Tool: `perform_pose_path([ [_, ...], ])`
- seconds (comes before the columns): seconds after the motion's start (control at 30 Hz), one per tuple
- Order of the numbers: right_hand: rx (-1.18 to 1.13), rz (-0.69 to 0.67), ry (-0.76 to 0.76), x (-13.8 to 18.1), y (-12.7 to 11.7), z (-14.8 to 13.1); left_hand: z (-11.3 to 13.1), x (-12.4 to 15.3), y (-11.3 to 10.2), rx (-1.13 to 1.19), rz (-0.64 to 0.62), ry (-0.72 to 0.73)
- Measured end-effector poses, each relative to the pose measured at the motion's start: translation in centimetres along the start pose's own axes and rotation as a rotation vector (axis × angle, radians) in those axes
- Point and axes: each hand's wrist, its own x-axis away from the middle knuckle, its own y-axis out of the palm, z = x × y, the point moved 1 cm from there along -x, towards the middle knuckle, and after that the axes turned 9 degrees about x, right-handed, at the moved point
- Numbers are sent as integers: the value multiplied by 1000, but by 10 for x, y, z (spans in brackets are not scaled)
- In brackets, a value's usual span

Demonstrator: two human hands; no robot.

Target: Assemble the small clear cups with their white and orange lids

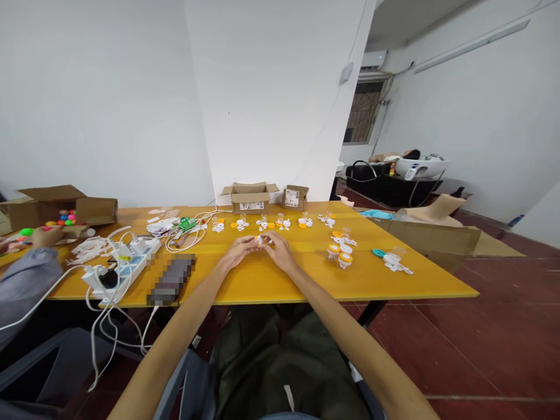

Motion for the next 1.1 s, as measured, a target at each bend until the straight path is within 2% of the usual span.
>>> perform_pose_path([
  [0.37,46,29,-79,2,4,3,3,1,1,50,-28,15],
  [0.57,119,1,-124,3,5,6,2,2,4,51,-30,26],
  [0.87,277,-111,-16,4,5,7,-1,2,3,-101,13,86],
  [1.1,281,-186,53,4,4,7,0,2,7,-203,37,116],
])
